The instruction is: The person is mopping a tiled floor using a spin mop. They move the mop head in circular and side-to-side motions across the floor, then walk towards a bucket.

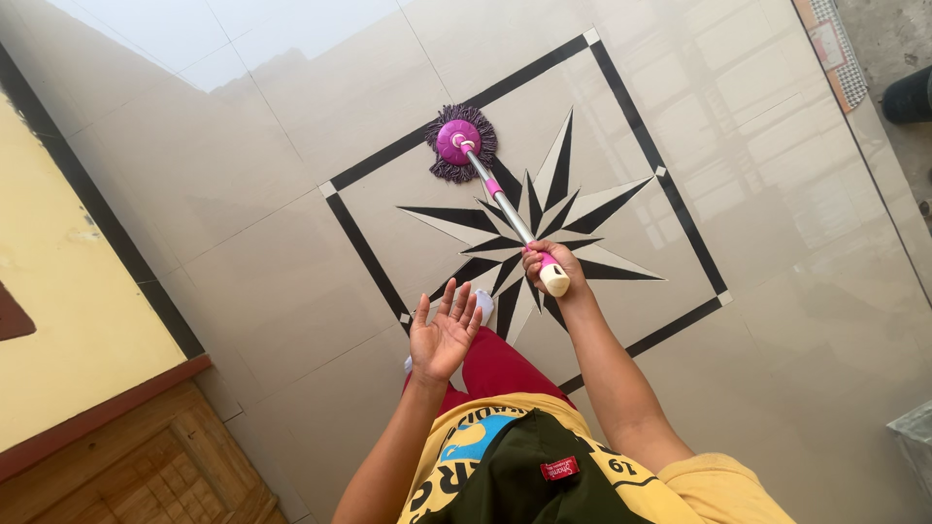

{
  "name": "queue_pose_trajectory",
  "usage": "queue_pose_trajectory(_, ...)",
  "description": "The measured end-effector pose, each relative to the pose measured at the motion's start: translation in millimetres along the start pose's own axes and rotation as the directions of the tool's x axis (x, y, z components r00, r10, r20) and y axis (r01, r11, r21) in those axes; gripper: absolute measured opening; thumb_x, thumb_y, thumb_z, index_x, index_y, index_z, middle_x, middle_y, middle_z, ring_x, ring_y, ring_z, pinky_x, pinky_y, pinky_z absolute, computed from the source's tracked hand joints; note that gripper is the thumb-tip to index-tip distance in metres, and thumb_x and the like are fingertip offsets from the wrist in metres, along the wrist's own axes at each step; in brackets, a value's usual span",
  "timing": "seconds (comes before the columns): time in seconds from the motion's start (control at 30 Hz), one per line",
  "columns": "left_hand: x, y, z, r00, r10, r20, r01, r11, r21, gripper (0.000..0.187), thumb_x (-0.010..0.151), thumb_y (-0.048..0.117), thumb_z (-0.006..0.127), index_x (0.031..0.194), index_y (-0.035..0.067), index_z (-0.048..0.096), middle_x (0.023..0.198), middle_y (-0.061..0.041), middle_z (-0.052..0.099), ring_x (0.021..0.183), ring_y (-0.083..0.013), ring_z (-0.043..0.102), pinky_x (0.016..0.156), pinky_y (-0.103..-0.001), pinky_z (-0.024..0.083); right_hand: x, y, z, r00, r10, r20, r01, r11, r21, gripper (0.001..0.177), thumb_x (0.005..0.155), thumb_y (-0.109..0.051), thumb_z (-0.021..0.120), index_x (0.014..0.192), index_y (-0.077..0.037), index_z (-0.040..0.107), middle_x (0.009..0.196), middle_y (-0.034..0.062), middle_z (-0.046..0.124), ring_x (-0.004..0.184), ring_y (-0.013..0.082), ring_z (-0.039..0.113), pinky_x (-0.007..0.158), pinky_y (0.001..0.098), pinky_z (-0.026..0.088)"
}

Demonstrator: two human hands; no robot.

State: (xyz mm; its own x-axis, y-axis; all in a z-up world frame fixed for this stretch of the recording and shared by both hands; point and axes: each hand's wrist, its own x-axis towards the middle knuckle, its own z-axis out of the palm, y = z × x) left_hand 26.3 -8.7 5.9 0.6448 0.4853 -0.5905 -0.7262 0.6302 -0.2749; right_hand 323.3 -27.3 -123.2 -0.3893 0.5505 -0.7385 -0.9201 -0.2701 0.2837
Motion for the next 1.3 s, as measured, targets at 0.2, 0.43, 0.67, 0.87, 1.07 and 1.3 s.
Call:
queue_pose_trajectory(0.2,-15.6,3.8,-8.0,1.0,-0.027,-0.002,0.027,0.999,0.029,0.05,0.106,0.048,0.044,0.135,0.009,0.056,0.133,-0.016,0.061,0.125,-0.0302,0.059,0.108,-0.049,0.049,-21.7,34.3,-35.6,0.995,-0.099,0.013,0.099,0.995,-0.002,0.018,0.094,-0.009,0.065,0.1,0.004,0.053,0.072,0.004,0.06,0.056,0.0101,0.062,0.05,0.0236,0.057)
queue_pose_trajectory(0.43,-46.5,7.3,-27.8,0.992,-0.129,0.006,0.128,0.987,0.096,0.05,0.106,0.048,0.044,0.136,0.01,0.056,0.134,-0.016,0.061,0.125,-0.0305,0.06,0.108,-0.05,0.05,-55.1,96.8,-96.7,0.991,-0.137,-0.008,0.137,0.986,0.098,0.019,0.093,-0.011,0.066,0.101,0.003,0.054,0.072,0.0029,0.06,0.056,0.0104,0.062,0.05,0.0239,0.057)
queue_pose_trajectory(0.67,-92.1,16.0,-58.3,0.982,-0.189,-0.025,0.19,0.971,0.147,0.052,0.106,0.049,0.044,0.138,0.01,0.056,0.133,-0.016,0.062,0.124,-0.0307,0.061,0.107,-0.05,0.051,-85.8,186.9,-147.8,0.981,-0.191,-0.025,0.193,0.971,0.143,0.014,0.094,-0.01,0.063,0.099,0.001,0.056,0.071,0.0022,0.059,0.055,0.0101,0.061,0.051,0.024,0.056)
queue_pose_trajectory(0.87,-127.2,26.1,-90.7,0.974,-0.217,-0.06,0.224,0.96,0.171,0.052,0.107,0.049,0.043,0.138,0.01,0.055,0.135,-0.017,0.06,0.125,-0.031,0.059,0.108,-0.049,0.05,-98.5,245.4,-190.1,0.995,-0.08,0.055,0.063,0.965,0.256,0.013,0.095,-0.014,0.059,0.094,-0.002,0.057,0.071,0.001,0.057,0.056,0.0105,0.058,0.054,0.0259,0.054)
queue_pose_trajectory(1.07,-146.9,32.6,-101.6,0.975,-0.214,-0.063,0.223,0.953,0.203,0.053,0.107,0.049,0.04,0.139,0.009,0.054,0.136,-0.017,0.059,0.125,-0.0307,0.059,0.108,-0.049,0.05,-98.9,288.8,-216.1,0.999,-0.005,0.05,-0.006,0.974,0.224,0.017,0.096,-0.018,0.06,0.087,-0.004,0.059,0.067,-0.0007,0.055,0.054,0.0087,0.056,0.051,0.0264,0.053)
queue_pose_trajectory(1.3,-154.6,40.9,-104.2,0.975,-0.218,-0.043,0.222,0.957,0.185,0.053,0.107,0.051,0.04,0.139,0.01,0.054,0.134,-0.016,0.061,0.125,-0.0307,0.06,0.108,-0.049,0.05,-89.7,303.0,-213.0,0.998,0.025,0.061,-0.038,0.976,0.214,0.018,0.095,-0.017,0.058,0.084,-0.003,0.058,0.066,-0.0006,0.053,0.053,0.0082,0.055,0.05,0.0261,0.053)
